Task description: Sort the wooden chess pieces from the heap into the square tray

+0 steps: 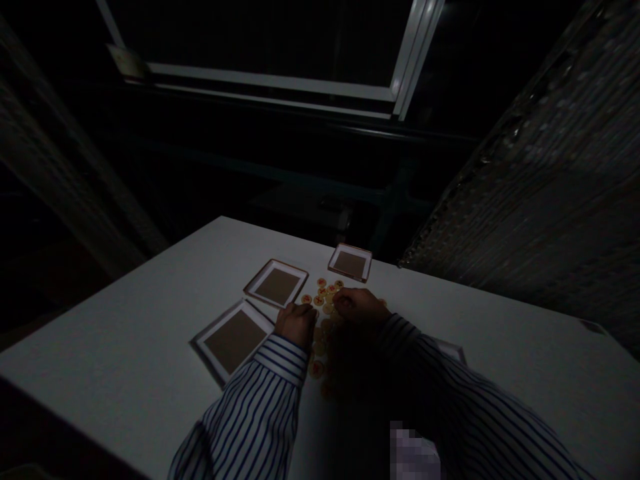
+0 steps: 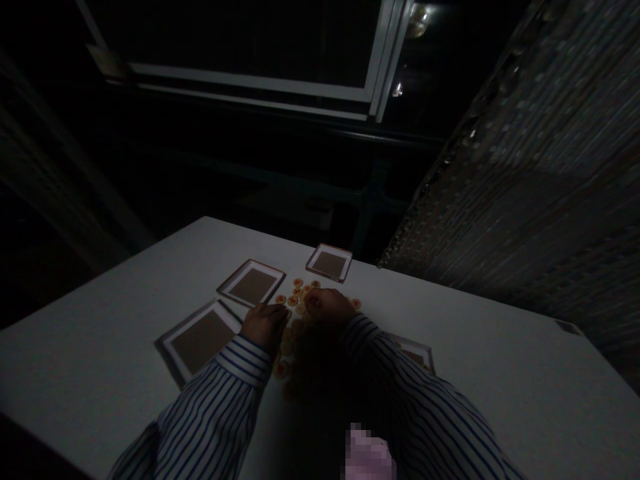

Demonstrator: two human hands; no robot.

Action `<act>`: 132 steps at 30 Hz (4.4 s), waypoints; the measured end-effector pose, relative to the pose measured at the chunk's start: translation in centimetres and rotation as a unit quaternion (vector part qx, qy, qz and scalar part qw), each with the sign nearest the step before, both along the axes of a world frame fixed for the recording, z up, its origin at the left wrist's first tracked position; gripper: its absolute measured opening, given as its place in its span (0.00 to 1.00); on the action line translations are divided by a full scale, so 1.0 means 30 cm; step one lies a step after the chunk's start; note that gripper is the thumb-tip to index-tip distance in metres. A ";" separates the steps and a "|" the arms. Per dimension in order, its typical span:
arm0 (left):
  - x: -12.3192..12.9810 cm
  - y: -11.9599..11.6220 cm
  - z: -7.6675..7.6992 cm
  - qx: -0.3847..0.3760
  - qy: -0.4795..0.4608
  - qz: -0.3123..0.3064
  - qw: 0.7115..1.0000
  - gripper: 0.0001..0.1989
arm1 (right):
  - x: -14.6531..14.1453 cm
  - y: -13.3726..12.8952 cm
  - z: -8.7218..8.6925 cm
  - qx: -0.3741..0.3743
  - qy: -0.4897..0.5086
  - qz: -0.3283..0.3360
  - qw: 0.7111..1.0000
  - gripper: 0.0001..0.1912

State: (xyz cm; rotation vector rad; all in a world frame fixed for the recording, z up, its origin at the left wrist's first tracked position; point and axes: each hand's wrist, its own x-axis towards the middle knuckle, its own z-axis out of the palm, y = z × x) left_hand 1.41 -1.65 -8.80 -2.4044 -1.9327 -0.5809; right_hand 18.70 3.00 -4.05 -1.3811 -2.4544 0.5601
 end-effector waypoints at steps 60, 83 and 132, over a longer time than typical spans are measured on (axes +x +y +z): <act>-0.014 0.000 0.011 0.031 -0.098 0.035 0.994 0.13 | -0.095 -0.020 0.047 0.074 -0.186 0.033 0.979 0.13; 0.019 -0.029 0.055 0.094 -0.201 -0.004 0.975 0.15 | -0.073 0.002 0.055 -0.258 0.273 -0.013 0.927 0.10; 0.057 -0.055 0.069 0.064 -0.486 0.019 0.871 0.13 | 0.102 -0.078 0.184 -0.227 0.313 -0.066 0.920 0.11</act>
